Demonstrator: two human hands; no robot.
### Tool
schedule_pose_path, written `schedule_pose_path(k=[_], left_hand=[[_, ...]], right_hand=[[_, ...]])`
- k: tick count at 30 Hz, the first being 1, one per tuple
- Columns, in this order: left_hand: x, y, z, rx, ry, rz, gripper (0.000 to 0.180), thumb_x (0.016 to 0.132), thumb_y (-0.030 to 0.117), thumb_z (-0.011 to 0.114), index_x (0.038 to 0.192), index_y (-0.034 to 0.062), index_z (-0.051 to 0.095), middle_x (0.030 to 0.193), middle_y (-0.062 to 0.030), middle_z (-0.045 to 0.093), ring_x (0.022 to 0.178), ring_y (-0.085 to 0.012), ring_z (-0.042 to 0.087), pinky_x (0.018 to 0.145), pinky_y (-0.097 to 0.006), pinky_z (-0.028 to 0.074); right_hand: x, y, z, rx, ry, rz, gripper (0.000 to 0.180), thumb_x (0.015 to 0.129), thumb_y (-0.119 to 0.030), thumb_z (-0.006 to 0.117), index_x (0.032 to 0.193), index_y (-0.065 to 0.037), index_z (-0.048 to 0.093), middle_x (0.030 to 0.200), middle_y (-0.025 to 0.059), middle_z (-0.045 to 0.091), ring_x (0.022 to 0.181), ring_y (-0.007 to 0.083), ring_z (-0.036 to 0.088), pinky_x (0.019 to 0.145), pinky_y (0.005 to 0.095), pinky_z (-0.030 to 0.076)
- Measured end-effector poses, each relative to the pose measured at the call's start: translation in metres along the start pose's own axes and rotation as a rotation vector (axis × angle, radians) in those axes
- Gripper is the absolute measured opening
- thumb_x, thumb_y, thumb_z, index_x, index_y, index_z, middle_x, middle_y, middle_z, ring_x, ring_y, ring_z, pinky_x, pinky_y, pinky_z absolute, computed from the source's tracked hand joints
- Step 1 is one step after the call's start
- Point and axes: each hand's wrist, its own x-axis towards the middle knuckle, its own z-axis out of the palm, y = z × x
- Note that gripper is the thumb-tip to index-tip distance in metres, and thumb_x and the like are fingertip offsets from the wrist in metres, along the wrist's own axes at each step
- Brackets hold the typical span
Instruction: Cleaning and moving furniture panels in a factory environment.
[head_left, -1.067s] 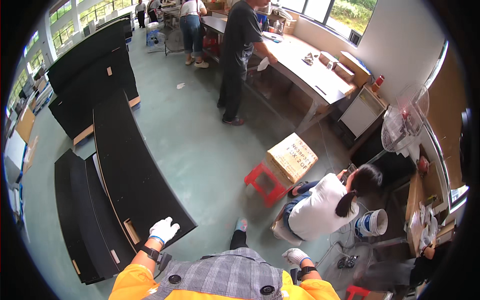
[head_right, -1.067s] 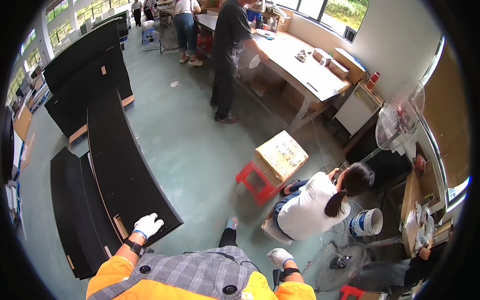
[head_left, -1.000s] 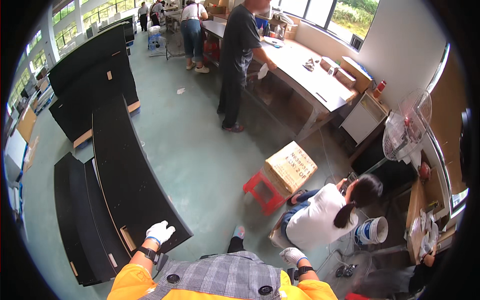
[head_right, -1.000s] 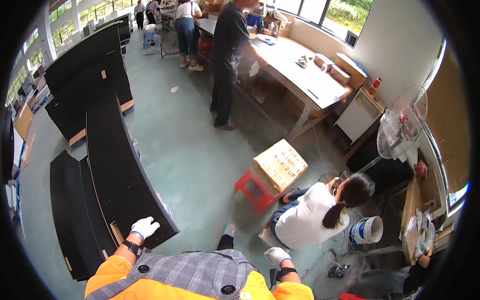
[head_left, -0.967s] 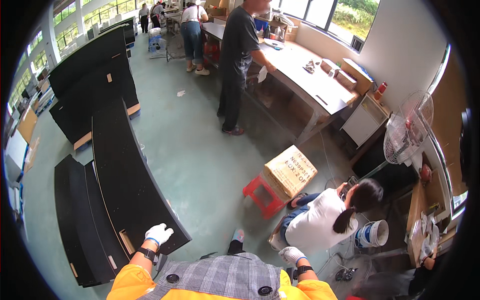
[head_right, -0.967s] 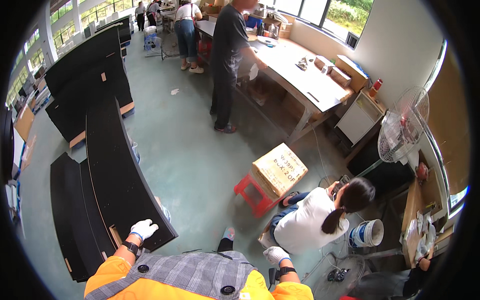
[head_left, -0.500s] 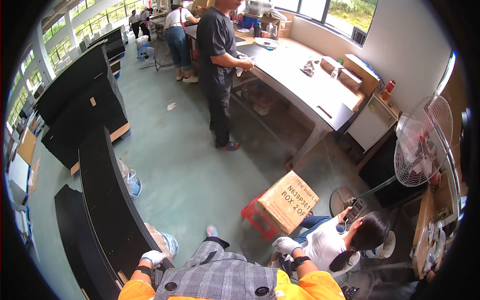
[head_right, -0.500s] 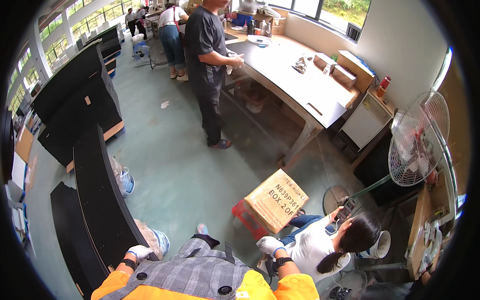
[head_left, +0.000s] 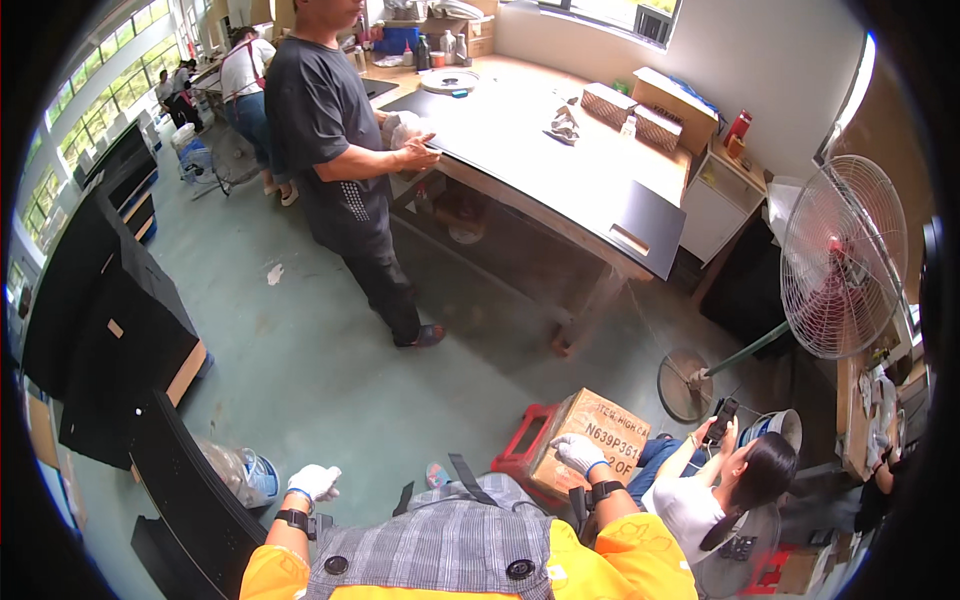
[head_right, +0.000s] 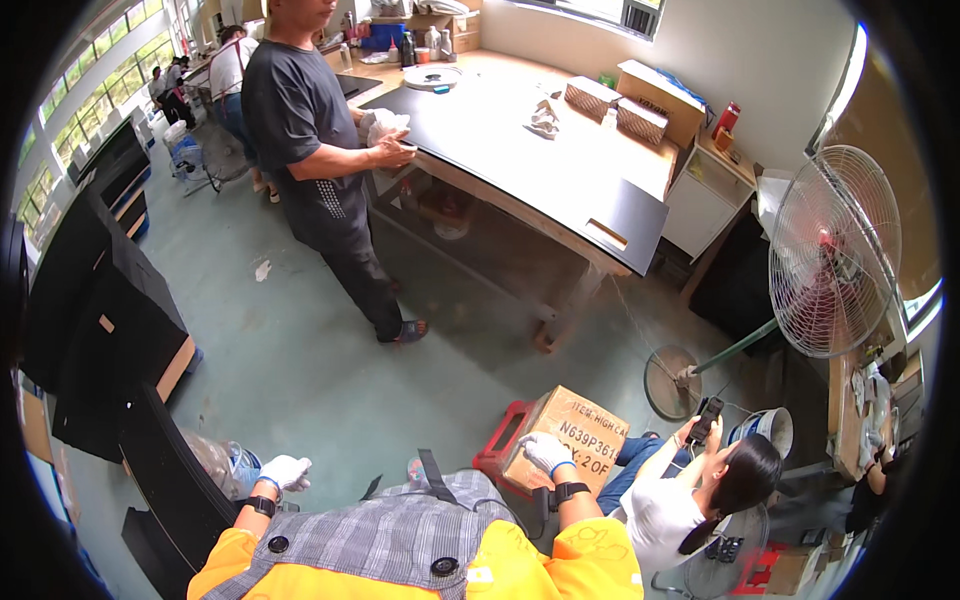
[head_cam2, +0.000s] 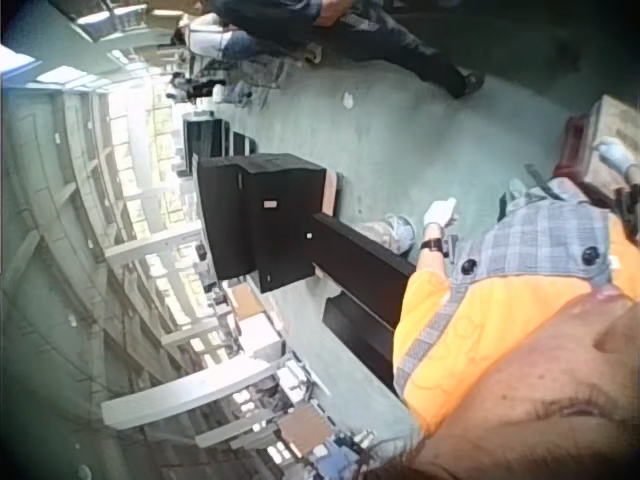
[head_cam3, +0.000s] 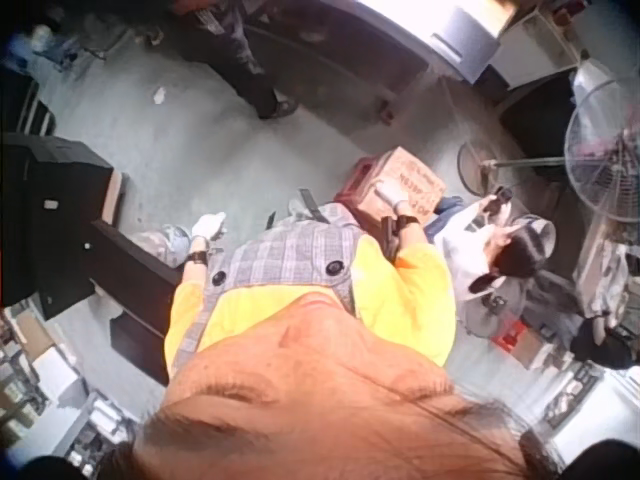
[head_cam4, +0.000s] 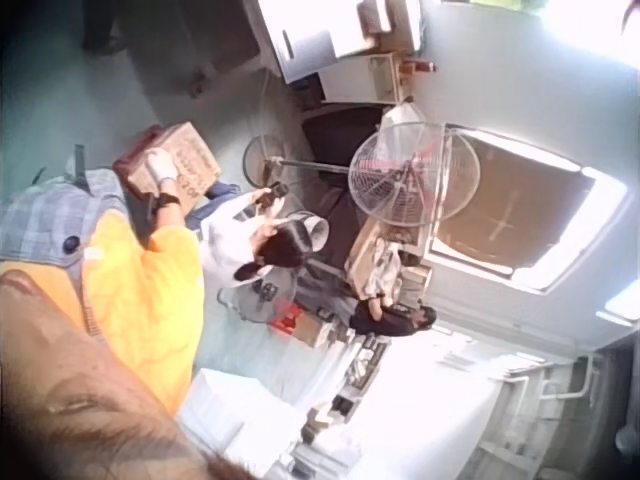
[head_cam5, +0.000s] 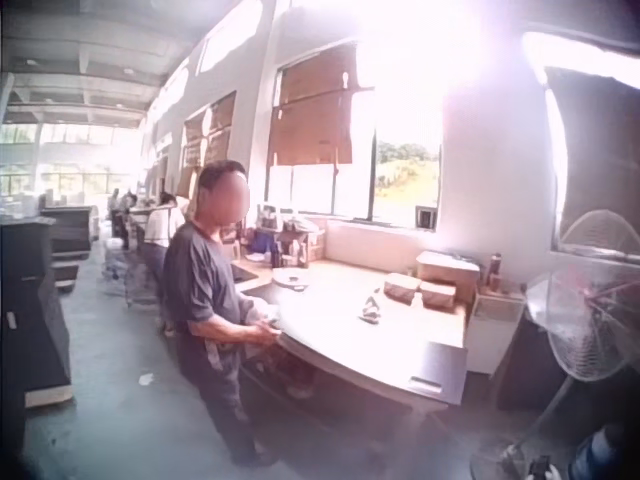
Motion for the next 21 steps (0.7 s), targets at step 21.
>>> schedule_pose_path(k=[21], left_hand=[[0.083,0.375,-0.159,0.630,0.115,0.316,0.052,0.089,0.049,0.038,0.103,0.0086,0.068,0.105,-0.0154,0.067,0.101,-0.0351,0.061,0.091,-0.045,0.044]], right_hand=[[0.256,-0.099,-0.259,0.202,0.505,-0.134,0.031,0.093,-0.030,0.052,0.107,-0.006,0.066,0.106,0.0140,0.067,0.101,0.0302,0.062,0.090,0.0361,0.048]])
